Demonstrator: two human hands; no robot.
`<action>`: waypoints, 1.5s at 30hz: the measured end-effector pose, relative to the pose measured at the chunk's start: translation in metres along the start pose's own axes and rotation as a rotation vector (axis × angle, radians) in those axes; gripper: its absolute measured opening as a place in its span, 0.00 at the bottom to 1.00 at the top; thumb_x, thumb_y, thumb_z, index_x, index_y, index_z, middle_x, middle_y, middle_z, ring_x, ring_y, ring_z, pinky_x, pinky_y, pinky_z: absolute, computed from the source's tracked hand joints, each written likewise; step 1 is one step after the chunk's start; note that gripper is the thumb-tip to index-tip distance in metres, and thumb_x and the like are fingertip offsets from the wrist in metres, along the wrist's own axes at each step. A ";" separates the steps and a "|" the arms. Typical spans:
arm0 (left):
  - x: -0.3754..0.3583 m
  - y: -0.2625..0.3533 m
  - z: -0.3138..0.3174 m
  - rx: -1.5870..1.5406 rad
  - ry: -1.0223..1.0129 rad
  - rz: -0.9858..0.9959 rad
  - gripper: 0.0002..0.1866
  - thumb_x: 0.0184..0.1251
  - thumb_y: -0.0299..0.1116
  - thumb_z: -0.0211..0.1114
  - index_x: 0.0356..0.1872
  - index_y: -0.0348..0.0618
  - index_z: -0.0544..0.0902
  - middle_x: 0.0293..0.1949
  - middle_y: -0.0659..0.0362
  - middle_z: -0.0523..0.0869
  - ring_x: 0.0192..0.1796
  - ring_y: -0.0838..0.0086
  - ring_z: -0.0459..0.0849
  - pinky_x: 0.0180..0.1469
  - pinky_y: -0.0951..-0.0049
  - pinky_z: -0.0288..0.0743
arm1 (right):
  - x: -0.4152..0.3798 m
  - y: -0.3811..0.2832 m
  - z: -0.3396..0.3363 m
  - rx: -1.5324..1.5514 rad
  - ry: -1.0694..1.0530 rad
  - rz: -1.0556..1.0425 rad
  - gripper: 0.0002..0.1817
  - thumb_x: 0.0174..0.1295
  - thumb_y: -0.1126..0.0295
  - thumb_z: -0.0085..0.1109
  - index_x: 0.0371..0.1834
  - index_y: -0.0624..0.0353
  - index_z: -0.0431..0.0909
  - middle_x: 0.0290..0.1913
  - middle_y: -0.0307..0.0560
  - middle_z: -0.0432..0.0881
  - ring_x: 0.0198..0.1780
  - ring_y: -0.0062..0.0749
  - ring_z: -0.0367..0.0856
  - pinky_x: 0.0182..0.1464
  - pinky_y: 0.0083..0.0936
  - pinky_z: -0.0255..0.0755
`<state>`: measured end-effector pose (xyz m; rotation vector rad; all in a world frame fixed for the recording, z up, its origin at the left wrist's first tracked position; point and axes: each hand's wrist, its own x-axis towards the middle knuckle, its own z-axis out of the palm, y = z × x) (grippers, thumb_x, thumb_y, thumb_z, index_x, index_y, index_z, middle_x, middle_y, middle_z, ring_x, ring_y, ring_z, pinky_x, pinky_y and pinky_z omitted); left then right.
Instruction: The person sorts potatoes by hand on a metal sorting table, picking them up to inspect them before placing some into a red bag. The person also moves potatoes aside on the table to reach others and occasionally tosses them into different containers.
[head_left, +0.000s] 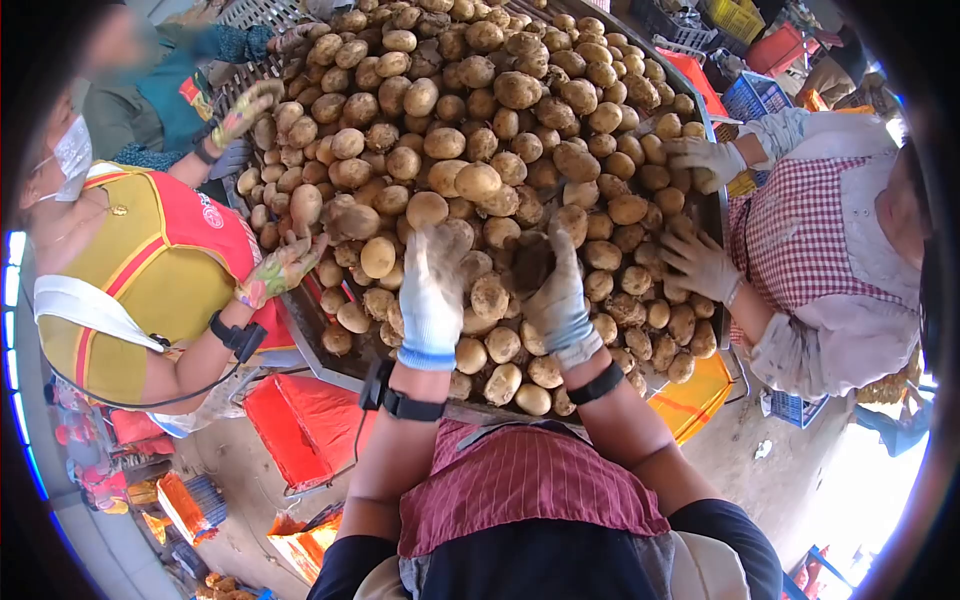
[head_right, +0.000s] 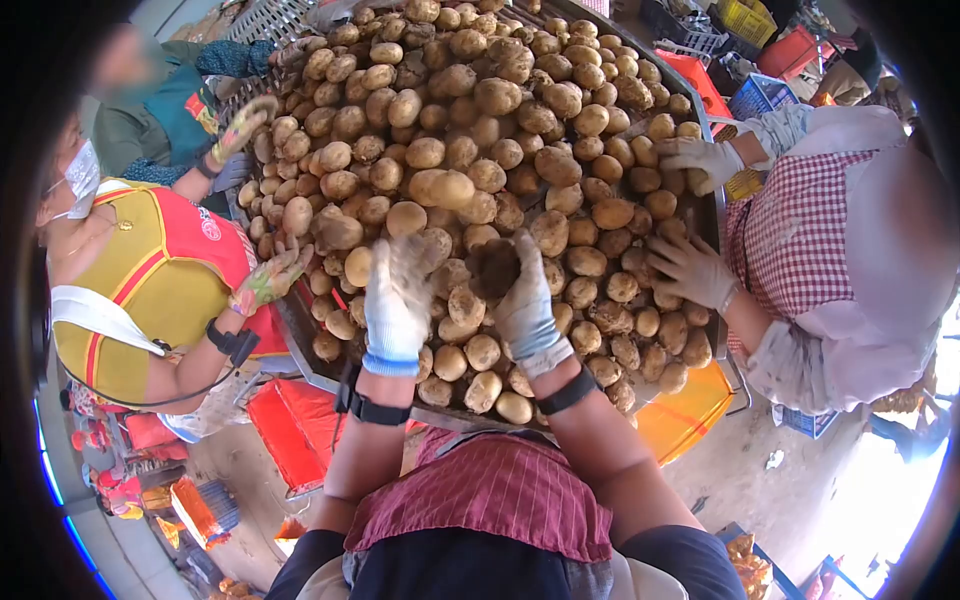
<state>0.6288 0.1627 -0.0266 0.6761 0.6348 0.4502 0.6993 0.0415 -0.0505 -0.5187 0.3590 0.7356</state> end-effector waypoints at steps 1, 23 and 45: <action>-0.004 -0.011 -0.015 -0.089 0.003 -0.114 0.35 0.74 0.56 0.54 0.70 0.40 0.65 0.67 0.50 0.71 0.69 0.59 0.69 0.70 0.54 0.60 | -0.006 0.006 -0.001 -0.155 0.010 -0.134 0.20 0.69 0.49 0.54 0.36 0.55 0.82 0.33 0.42 0.85 0.36 0.33 0.84 0.35 0.32 0.78; -0.142 0.020 -0.219 -0.673 -0.011 -0.038 0.13 0.75 0.44 0.53 0.44 0.48 0.80 0.40 0.62 0.80 0.40 0.71 0.77 0.36 0.70 0.73 | 0.017 -0.093 -0.071 -2.313 0.369 -1.319 0.13 0.60 0.62 0.59 0.45 0.54 0.79 0.61 0.52 0.74 0.59 0.54 0.71 0.65 0.50 0.62; -0.133 -0.034 -0.394 -0.081 1.128 -0.085 0.33 0.66 0.62 0.58 0.62 0.47 0.77 0.61 0.56 0.80 0.60 0.60 0.78 0.63 0.32 0.61 | 0.024 0.016 -0.047 -2.278 -0.035 -0.711 0.31 0.54 0.54 0.69 0.57 0.59 0.71 0.48 0.56 0.84 0.48 0.54 0.83 0.51 0.43 0.76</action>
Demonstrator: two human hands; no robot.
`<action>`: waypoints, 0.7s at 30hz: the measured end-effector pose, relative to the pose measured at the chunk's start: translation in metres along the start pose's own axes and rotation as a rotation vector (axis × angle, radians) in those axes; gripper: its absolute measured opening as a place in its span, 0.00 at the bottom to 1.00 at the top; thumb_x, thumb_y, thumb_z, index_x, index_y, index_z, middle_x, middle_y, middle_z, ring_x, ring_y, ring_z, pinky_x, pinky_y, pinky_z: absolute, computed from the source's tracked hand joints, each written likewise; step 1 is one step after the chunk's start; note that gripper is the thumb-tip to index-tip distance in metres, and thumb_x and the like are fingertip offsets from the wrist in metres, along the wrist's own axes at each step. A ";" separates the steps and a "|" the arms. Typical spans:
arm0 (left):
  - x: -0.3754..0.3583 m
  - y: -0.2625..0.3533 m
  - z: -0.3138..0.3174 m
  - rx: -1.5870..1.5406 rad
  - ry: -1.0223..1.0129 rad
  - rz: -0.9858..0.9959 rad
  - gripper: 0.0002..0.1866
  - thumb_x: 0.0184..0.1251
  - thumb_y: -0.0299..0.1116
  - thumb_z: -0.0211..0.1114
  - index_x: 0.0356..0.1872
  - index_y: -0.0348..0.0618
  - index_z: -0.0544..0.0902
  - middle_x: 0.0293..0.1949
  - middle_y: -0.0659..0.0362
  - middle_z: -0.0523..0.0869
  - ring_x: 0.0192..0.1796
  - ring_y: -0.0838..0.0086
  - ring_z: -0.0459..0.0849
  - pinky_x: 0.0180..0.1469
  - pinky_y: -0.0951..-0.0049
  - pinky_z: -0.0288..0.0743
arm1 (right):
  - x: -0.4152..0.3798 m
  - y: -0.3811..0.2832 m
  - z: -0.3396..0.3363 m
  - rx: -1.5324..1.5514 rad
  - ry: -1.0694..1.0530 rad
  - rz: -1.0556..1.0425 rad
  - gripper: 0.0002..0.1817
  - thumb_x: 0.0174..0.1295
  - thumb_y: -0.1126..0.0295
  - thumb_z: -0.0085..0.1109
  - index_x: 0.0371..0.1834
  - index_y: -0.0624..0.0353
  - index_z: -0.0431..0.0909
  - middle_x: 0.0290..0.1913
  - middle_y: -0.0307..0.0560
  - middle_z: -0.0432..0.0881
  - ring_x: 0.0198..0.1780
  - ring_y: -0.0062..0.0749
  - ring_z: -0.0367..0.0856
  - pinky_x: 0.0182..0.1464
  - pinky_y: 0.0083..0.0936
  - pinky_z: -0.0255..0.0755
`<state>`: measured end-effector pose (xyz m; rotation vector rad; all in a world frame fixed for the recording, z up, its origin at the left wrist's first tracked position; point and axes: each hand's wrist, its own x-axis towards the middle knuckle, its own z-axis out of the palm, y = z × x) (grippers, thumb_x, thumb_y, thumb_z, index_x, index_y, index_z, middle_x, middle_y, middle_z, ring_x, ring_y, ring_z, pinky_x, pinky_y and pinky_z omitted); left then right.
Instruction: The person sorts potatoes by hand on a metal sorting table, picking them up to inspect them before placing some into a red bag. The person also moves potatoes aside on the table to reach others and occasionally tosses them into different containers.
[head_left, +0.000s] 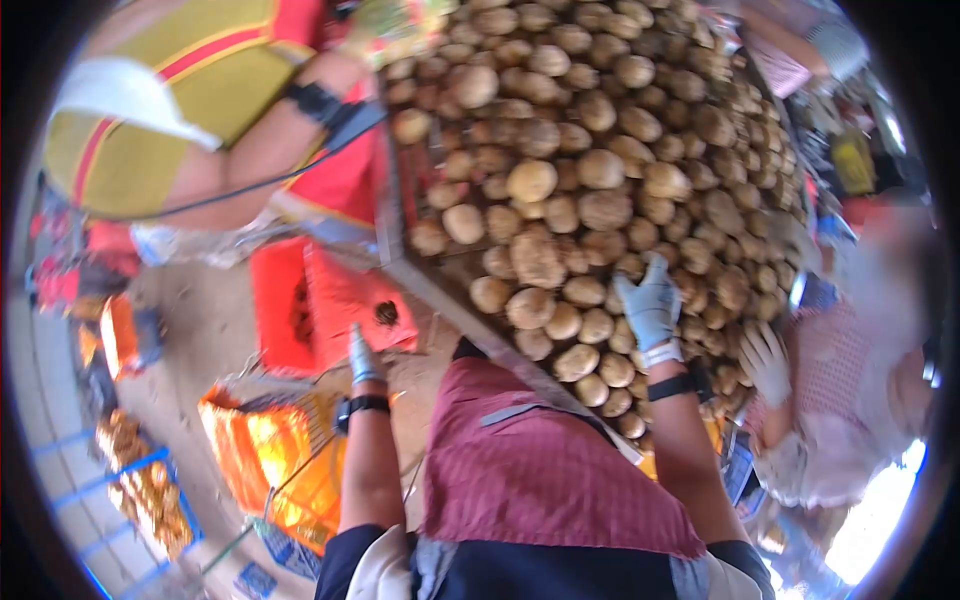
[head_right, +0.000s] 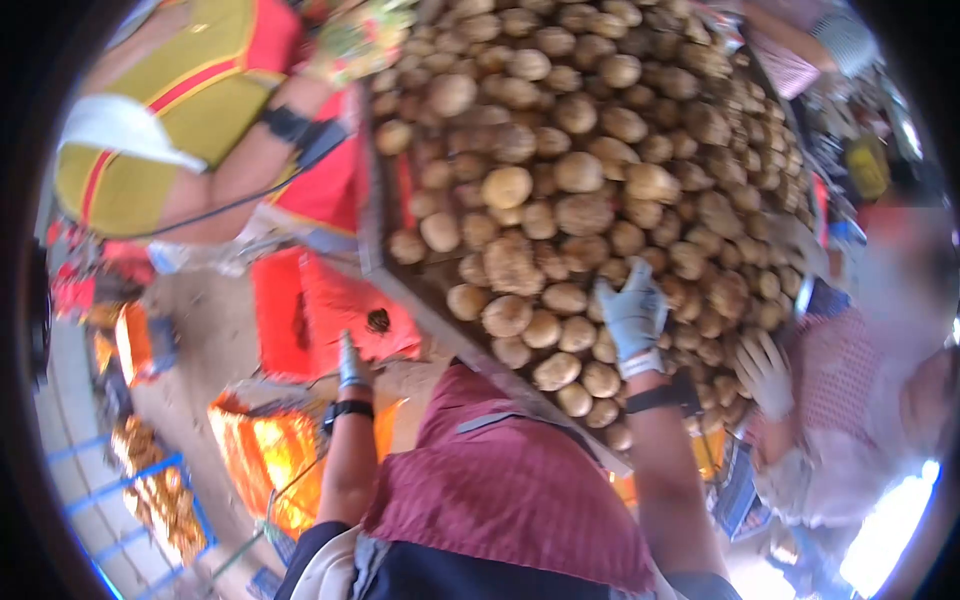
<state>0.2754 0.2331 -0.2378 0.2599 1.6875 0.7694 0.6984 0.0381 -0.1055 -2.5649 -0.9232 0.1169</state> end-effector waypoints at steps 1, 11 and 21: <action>-0.013 0.011 0.011 0.080 -0.023 0.052 0.33 0.67 0.61 0.58 0.64 0.48 0.74 0.63 0.57 0.77 0.61 0.63 0.77 0.61 0.41 0.64 | 0.000 0.004 -0.003 0.088 0.010 0.029 0.33 0.53 0.54 0.71 0.58 0.59 0.70 0.48 0.57 0.84 0.49 0.54 0.83 0.53 0.41 0.76; -0.226 0.025 0.116 0.243 -1.078 0.257 0.25 0.75 0.50 0.54 0.63 0.43 0.73 0.58 0.51 0.80 0.57 0.62 0.80 0.56 0.59 0.76 | -0.038 -0.065 -0.051 0.731 -0.298 -0.159 0.34 0.53 0.72 0.70 0.65 0.57 0.68 0.61 0.50 0.74 0.61 0.40 0.74 0.62 0.31 0.70; -0.200 0.048 0.110 -0.518 -1.141 -0.486 0.25 0.77 0.54 0.46 0.59 0.46 0.77 0.55 0.50 0.83 0.48 0.59 0.84 0.40 0.66 0.85 | -0.088 -0.019 -0.015 -0.069 -0.020 -0.463 0.26 0.56 0.65 0.61 0.59 0.59 0.73 0.68 0.56 0.69 0.68 0.57 0.65 0.71 0.53 0.56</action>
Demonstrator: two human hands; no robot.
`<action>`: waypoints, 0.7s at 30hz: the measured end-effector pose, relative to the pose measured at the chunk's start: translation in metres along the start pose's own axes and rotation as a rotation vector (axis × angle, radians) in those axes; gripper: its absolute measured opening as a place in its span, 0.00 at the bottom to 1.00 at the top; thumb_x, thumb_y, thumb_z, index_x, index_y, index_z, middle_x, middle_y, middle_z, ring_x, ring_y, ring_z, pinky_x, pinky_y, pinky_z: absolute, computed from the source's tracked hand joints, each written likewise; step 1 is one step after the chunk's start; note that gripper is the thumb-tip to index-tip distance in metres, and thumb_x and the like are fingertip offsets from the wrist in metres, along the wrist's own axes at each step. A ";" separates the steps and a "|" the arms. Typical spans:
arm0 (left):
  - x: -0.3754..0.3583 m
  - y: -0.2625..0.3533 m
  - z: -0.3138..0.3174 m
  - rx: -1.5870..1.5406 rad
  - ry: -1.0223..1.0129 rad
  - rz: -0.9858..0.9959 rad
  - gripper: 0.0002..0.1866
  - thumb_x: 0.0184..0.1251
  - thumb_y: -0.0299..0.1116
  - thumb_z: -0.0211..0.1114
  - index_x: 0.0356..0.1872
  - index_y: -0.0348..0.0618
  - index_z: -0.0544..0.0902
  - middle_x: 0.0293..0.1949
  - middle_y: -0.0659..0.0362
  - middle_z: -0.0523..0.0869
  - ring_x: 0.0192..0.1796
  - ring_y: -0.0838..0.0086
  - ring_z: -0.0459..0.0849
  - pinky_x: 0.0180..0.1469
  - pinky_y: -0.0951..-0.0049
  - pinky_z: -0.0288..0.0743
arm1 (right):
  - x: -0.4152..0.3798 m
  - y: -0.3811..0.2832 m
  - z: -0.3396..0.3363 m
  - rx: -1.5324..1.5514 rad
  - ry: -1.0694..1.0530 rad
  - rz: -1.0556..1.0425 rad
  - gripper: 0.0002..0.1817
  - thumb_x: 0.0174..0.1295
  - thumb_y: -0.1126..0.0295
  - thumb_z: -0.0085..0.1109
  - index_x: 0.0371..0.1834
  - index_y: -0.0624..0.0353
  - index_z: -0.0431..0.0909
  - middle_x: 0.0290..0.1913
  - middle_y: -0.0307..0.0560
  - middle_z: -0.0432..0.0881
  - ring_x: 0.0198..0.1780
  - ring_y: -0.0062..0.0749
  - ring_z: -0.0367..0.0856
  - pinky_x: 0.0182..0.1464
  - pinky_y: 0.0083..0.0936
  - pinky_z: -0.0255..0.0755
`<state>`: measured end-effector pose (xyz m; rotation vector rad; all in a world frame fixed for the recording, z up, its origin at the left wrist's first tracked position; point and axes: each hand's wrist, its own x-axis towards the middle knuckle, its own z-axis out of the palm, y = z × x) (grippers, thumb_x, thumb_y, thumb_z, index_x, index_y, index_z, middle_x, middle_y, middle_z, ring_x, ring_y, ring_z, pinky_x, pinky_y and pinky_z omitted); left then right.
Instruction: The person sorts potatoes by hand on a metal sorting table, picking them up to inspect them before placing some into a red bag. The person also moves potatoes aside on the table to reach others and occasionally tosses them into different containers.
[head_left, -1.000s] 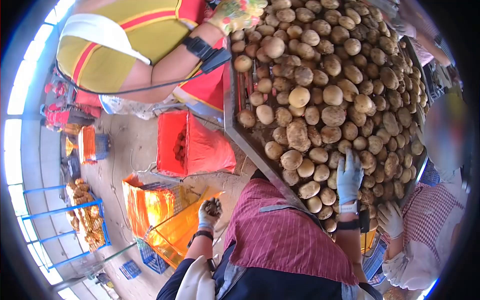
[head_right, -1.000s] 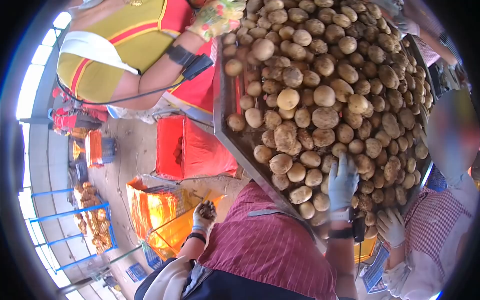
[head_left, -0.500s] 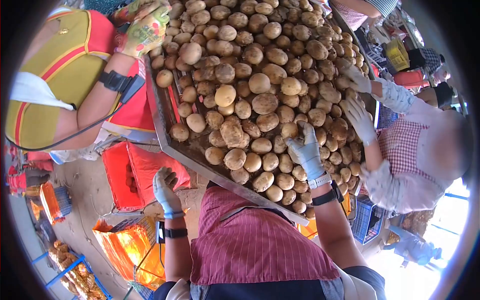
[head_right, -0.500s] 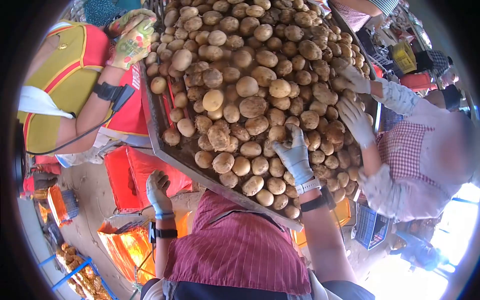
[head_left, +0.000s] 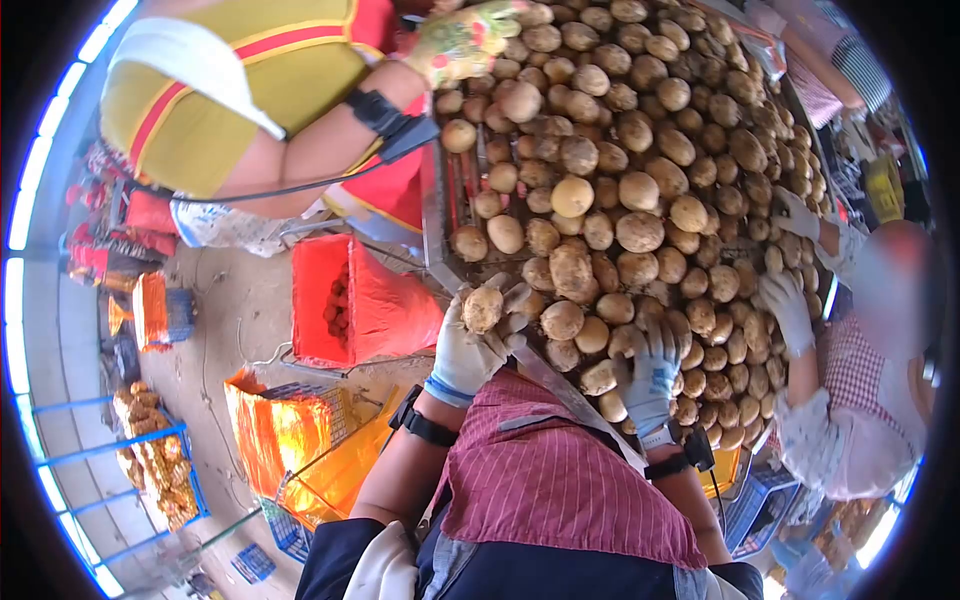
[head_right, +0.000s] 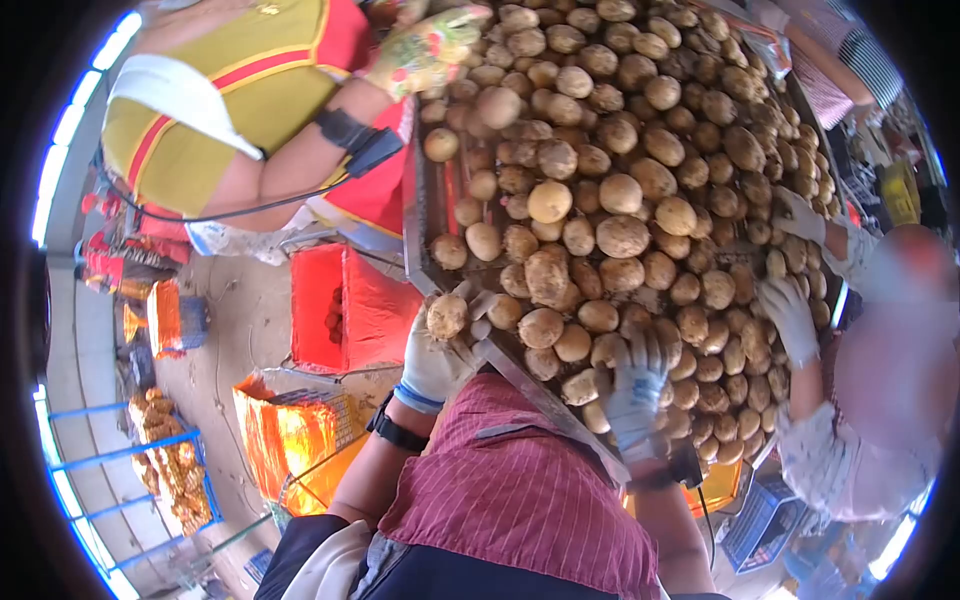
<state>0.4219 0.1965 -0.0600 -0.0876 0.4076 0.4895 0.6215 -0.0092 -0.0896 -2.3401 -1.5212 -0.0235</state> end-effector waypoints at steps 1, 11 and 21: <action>-0.001 0.004 0.004 0.037 0.109 0.025 0.25 0.77 0.54 0.47 0.59 0.47 0.78 0.54 0.52 0.84 0.45 0.61 0.85 0.40 0.65 0.84 | -0.011 0.011 0.009 -0.095 -0.011 -0.019 0.27 0.57 0.64 0.59 0.61 0.61 0.72 0.69 0.56 0.67 0.68 0.59 0.64 0.73 0.53 0.53; -0.092 0.078 -0.163 0.172 0.596 0.195 0.13 0.71 0.44 0.61 0.27 0.54 0.78 0.23 0.66 0.78 0.26 0.76 0.75 0.29 0.71 0.69 | -0.010 0.022 0.013 -0.077 -0.008 -0.076 0.28 0.59 0.61 0.60 0.64 0.58 0.71 0.70 0.55 0.67 0.70 0.58 0.63 0.73 0.58 0.51; -0.106 0.224 -0.009 0.533 0.622 0.995 0.28 0.79 0.53 0.44 0.67 0.44 0.72 0.60 0.56 0.80 0.60 0.66 0.77 0.65 0.61 0.69 | 0.004 -0.014 0.002 0.185 -0.048 0.124 0.28 0.60 0.61 0.60 0.64 0.54 0.72 0.67 0.55 0.67 0.69 0.56 0.62 0.67 0.56 0.56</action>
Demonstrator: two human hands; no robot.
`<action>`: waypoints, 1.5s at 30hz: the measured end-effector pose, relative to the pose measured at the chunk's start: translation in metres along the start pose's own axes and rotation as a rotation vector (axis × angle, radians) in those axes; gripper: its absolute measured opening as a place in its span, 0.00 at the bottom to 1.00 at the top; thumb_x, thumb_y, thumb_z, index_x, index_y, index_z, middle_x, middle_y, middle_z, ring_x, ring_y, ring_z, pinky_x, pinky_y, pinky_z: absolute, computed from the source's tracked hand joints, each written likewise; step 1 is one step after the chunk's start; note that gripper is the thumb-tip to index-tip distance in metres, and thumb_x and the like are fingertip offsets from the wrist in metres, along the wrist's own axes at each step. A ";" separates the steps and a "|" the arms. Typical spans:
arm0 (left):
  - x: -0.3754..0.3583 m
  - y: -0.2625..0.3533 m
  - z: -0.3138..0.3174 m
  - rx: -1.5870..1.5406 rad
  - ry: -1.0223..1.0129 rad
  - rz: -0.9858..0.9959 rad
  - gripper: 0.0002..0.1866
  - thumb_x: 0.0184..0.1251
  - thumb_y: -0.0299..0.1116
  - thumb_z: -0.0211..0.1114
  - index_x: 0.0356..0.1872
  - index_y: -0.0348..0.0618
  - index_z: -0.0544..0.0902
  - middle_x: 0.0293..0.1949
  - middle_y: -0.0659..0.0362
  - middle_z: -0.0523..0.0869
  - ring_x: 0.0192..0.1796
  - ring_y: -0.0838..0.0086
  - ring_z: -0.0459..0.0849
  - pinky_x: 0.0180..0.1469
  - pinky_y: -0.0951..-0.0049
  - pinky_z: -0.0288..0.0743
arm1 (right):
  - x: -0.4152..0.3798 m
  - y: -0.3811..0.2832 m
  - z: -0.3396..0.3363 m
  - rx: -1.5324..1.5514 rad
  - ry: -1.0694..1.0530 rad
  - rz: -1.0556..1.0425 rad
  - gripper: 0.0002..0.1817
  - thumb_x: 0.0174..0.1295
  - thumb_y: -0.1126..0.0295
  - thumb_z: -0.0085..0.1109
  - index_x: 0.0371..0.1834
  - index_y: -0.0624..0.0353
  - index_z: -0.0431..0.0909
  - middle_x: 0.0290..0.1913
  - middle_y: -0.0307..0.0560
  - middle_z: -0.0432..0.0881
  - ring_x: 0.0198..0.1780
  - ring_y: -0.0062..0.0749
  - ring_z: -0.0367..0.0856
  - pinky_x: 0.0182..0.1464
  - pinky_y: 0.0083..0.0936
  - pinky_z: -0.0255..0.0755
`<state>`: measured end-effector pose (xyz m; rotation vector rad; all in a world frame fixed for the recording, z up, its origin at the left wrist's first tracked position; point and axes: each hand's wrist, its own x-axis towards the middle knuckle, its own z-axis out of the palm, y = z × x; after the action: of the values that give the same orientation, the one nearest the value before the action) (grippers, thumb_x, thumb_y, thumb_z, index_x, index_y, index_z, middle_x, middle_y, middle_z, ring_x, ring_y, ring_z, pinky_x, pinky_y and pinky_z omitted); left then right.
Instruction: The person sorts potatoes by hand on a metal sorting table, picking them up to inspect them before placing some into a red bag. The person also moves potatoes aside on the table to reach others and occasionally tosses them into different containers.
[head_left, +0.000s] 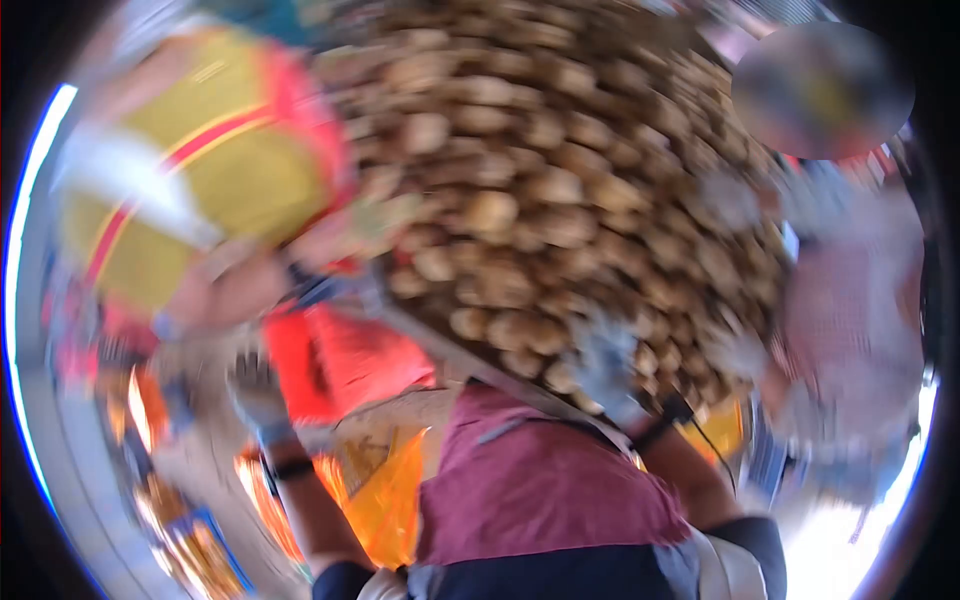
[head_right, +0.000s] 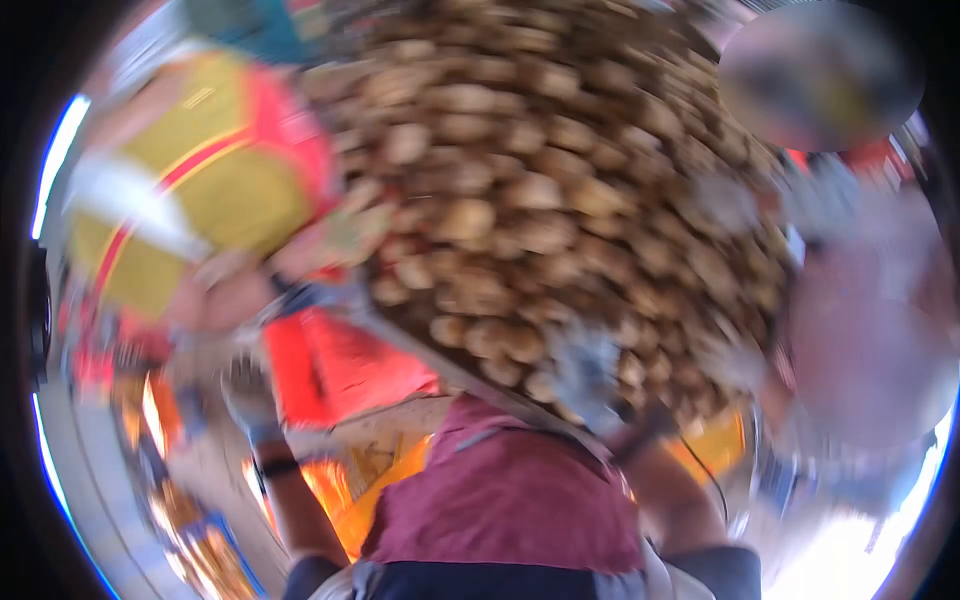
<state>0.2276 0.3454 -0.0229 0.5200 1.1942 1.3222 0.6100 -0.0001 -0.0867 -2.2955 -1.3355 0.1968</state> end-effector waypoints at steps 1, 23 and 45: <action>-0.006 -0.031 -0.013 0.105 -0.031 -0.045 0.26 0.79 0.53 0.44 0.62 0.44 0.76 0.54 0.59 0.84 0.54 0.69 0.80 0.58 0.66 0.75 | 0.007 -0.011 -0.010 0.063 -0.033 -0.027 0.28 0.59 0.58 0.61 0.64 0.50 0.73 0.68 0.53 0.67 0.69 0.57 0.62 0.69 0.61 0.52; -0.109 -0.191 0.077 0.768 -0.861 0.348 0.12 0.76 0.26 0.52 0.54 0.34 0.78 0.50 0.52 0.84 0.52 0.68 0.83 0.59 0.68 0.78 | -0.007 0.123 -0.076 -0.145 0.539 0.301 0.14 0.64 0.63 0.57 0.50 0.56 0.78 0.46 0.51 0.83 0.48 0.50 0.81 0.51 0.44 0.74; -0.112 -0.240 0.103 1.042 -1.012 0.922 0.12 0.64 0.26 0.59 0.47 0.37 0.81 0.51 0.48 0.82 0.54 0.54 0.79 0.59 0.57 0.73 | 0.096 0.133 -0.094 -0.269 0.131 0.633 0.17 0.64 0.56 0.55 0.48 0.56 0.78 0.45 0.54 0.82 0.46 0.48 0.83 0.42 0.43 0.76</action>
<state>0.4468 0.2159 -0.1501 2.3649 0.6396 0.7461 0.7967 -0.0045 -0.0557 -2.8425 -0.5617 0.0666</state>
